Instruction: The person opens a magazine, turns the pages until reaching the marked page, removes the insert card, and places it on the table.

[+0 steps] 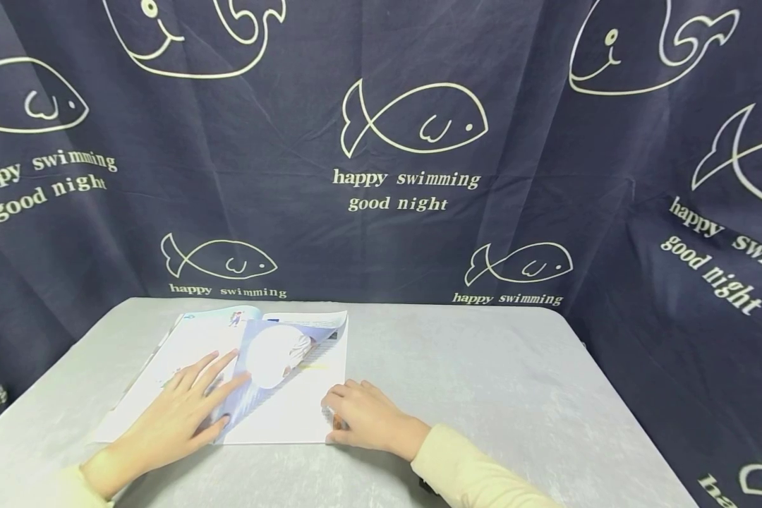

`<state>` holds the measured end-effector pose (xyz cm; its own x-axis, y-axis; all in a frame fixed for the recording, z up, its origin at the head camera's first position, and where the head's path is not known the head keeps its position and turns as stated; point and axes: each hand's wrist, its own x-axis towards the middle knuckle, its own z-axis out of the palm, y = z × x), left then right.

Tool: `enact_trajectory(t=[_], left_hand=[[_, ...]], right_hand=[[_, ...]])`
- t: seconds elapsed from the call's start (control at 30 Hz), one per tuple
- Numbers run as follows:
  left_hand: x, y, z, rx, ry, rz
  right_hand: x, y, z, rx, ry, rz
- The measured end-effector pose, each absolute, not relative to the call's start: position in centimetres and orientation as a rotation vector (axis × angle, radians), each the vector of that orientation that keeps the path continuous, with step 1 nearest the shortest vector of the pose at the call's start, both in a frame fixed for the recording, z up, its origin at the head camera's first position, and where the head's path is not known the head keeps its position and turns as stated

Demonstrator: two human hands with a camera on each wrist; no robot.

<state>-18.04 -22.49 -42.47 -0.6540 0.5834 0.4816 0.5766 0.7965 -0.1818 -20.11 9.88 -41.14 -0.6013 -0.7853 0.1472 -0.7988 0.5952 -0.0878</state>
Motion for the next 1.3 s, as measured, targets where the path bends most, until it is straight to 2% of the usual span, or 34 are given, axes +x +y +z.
enact_trajectory(t=[1.3], left_hand=[[-18.27,-22.15,-42.97,-0.892,-2.403,0.028]], right_hand=[[-20.19,9.8,-40.77,1.354,-2.772,0.204]])
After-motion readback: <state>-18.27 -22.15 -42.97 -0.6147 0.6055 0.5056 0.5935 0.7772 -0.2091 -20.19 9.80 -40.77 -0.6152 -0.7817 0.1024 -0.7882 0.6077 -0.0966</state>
